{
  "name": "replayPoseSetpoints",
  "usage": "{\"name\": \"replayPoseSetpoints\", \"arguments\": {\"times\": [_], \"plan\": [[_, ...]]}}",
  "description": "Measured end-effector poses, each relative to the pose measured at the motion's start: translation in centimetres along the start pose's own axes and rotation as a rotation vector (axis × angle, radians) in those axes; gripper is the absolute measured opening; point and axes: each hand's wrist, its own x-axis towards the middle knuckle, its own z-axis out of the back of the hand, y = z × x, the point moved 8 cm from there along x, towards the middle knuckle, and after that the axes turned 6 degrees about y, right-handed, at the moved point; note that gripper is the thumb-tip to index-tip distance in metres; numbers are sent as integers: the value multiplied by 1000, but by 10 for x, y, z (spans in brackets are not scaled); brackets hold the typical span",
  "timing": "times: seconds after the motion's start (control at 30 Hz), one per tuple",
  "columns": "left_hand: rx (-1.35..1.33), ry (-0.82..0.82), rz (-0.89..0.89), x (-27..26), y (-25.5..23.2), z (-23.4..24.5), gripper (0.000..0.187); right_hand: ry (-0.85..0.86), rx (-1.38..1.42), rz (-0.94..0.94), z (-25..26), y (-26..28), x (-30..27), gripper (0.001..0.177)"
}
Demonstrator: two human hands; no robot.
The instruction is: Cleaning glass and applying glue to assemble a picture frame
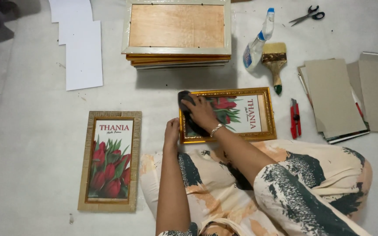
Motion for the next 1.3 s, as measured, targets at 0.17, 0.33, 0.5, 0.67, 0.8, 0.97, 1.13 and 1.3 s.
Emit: {"name": "replayPoseSetpoints", "arguments": {"times": [0.17, 0.33, 0.5, 0.67, 0.8, 0.97, 1.13, 1.3], "plan": [[14, 13, -24, -6, -5, -3, 71, -51, -89, -184, 30, -116, -55, 79], [47, -6, -32, -8, -10, -4, 67, -233, -156, -598, 47, -205, -133, 68], [131, -25, -7, -2, -7, -2, 68, -49, 4, -464, 19, -150, -145, 62], [165, -56, -48, -13, -12, 1, 73, 174, 64, -146, 16, -96, -153, 64], [250, -65, -34, 8, 9, 7, 72, 257, 14, -197, 47, -158, -158, 56], [313, -71, -36, -1, 7, 4, 70, 226, 52, -470, 51, -291, -176, 54], [318, -85, -50, 1, 7, 2, 69, 97, 294, -637, 82, -326, -206, 56], [351, -67, -102, -13, -6, -6, 69, -80, 699, -586, 77, -309, -201, 51]]}}
